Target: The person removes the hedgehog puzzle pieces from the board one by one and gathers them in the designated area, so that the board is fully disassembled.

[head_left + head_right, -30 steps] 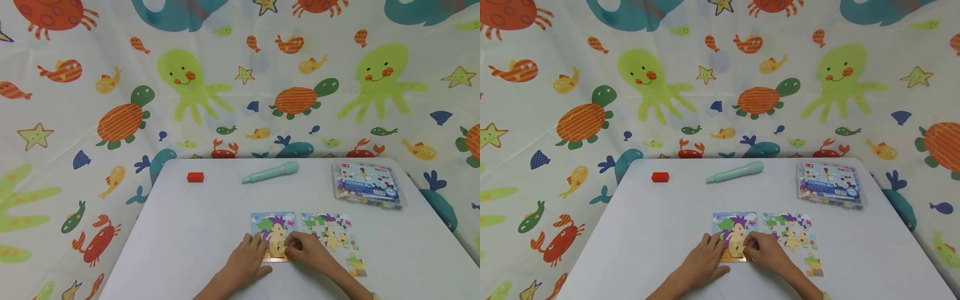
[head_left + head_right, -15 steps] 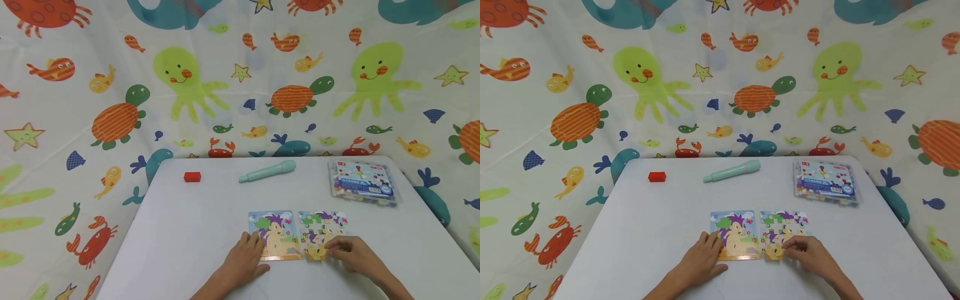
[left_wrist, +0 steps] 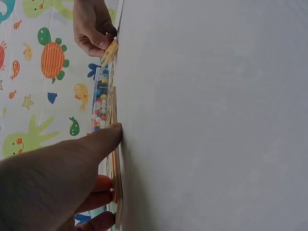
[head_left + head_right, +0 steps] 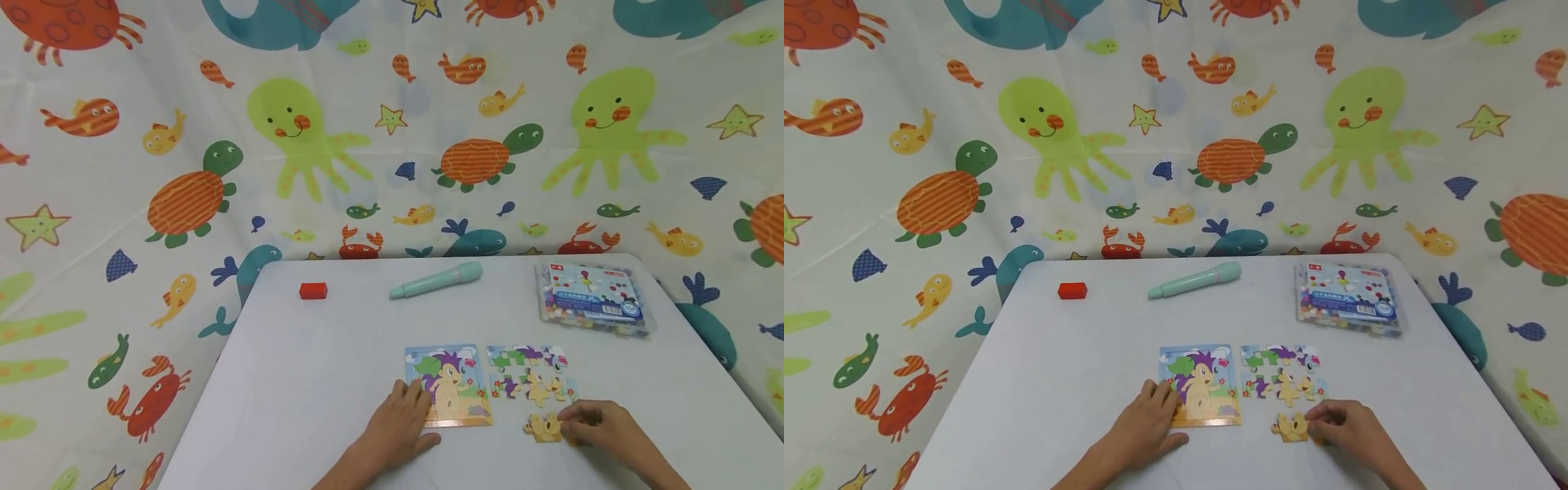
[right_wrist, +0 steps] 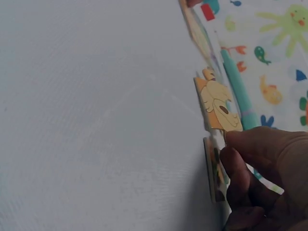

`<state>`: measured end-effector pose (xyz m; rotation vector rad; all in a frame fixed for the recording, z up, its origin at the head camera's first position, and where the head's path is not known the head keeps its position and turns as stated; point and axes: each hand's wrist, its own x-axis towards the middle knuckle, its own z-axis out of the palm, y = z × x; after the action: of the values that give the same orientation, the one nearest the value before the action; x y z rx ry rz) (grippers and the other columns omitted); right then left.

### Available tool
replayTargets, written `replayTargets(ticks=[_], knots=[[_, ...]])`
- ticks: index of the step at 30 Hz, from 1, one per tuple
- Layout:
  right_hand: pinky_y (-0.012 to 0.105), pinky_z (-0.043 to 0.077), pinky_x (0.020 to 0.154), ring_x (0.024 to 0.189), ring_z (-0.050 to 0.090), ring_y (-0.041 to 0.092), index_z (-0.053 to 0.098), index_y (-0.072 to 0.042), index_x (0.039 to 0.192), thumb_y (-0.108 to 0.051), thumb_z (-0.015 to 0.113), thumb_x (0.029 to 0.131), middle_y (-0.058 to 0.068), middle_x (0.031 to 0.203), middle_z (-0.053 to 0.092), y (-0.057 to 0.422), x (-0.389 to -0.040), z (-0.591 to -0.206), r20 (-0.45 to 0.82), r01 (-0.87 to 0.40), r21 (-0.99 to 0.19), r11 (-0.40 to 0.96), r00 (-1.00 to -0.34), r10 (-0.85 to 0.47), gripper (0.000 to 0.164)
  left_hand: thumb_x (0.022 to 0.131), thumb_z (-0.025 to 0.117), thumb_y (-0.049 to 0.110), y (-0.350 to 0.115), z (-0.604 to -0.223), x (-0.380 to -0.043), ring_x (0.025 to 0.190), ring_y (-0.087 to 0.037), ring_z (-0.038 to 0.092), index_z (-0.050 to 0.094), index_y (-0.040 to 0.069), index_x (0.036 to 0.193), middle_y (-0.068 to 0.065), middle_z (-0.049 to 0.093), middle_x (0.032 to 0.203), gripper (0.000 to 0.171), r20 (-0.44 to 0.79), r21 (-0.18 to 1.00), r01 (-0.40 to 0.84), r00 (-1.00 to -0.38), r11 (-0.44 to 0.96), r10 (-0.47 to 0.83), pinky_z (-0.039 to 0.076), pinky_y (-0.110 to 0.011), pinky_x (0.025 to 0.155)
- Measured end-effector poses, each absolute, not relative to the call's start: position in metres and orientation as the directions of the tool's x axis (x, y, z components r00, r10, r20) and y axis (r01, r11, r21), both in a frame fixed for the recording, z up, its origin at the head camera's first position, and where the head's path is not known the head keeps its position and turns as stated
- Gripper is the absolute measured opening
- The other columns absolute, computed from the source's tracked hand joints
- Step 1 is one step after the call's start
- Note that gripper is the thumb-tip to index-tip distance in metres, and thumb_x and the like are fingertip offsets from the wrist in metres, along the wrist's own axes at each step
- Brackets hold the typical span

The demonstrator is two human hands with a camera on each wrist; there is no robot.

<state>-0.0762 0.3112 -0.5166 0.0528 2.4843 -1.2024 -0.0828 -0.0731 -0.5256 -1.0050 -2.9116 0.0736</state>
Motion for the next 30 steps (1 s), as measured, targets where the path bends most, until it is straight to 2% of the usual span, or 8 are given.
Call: replayTargets(ticks=[5,11,18,23,26,30], knots=[[0.030,0.049,0.059,0.070,0.058,0.016,0.076,-0.010,0.097,-0.036,0.077,0.085,-0.001,0.085,0.069,0.308,-0.075,-0.520,-0.298,0.142,-0.731,0.668,-0.946,-0.125,0.029,0.088,0.056,0.068,-0.074,-0.527,-0.083,0.088,-0.020,0.038,0.056,0.010,0.116,-0.004,0.045,0.101,0.064,0.064,-0.077,0.616,-0.782,0.784,0.620,0.037,-0.027,0.075],[0.027,0.049,0.061,0.070,0.057,0.011,0.076,-0.015,0.090,-0.026,0.080,0.082,-0.006,0.084,0.068,0.302,-0.071,-0.521,-0.230,0.103,-0.674,0.731,-0.970,-0.075,0.014,0.088,0.056,0.068,-0.074,-0.526,-0.083,0.088,-0.019,0.037,0.056,0.011,0.116,-0.003,0.044,0.100,0.063,0.063,-0.069,0.616,-0.783,0.785,0.619,0.036,-0.027,0.074],[0.028,0.046,0.064,0.067,0.047,0.001,0.078,-0.022,0.094,-0.026,0.078,0.084,-0.014,0.078,0.053,0.296,-0.066,-0.518,-0.125,-0.108,-0.435,0.894,-0.976,-0.179,0.011,0.089,0.056,0.066,-0.074,-0.527,-0.083,0.086,-0.018,0.036,0.056,0.011,0.113,-0.002,0.042,0.098,0.060,0.059,-0.036,0.608,-0.791,0.793,0.609,0.035,-0.025,0.069],[0.027,0.045,0.062,0.070,0.043,-0.001,0.079,-0.020,0.095,-0.027,0.079,0.083,-0.018,0.079,0.049,0.292,-0.058,-0.516,0.026,-0.288,-0.253,0.924,-0.956,-0.291,0.014,0.089,0.057,0.066,-0.074,-0.528,-0.082,0.085,-0.018,0.035,0.055,0.011,0.112,-0.002,0.042,0.098,0.060,0.067,-0.032,0.605,-0.793,0.796,0.606,0.034,-0.024,0.067],[0.025,0.044,0.060,0.070,0.041,-0.003,0.079,-0.021,0.093,-0.025,0.080,0.081,-0.020,0.079,0.048,0.292,-0.055,-0.517,0.102,-0.341,-0.210,0.916,-0.940,-0.327,0.013,0.089,0.057,0.066,-0.073,-0.529,-0.082,0.085,-0.018,0.036,0.055,0.011,0.113,-0.002,0.042,0.099,0.060,0.062,-0.025,0.604,-0.794,0.797,0.604,0.034,-0.024,0.067],[0.023,0.042,0.059,0.068,0.038,-0.003,0.079,-0.021,0.090,-0.026,0.080,0.081,-0.021,0.077,0.045,0.290,-0.054,-0.517,0.102,-0.344,-0.210,0.915,-0.939,-0.330,0.010,0.089,0.056,0.066,-0.074,-0.529,-0.081,0.086,-0.018,0.035,0.055,0.012,0.114,-0.002,0.042,0.100,0.060,0.063,-0.036,0.605,-0.793,0.795,0.606,0.034,-0.024,0.068]])
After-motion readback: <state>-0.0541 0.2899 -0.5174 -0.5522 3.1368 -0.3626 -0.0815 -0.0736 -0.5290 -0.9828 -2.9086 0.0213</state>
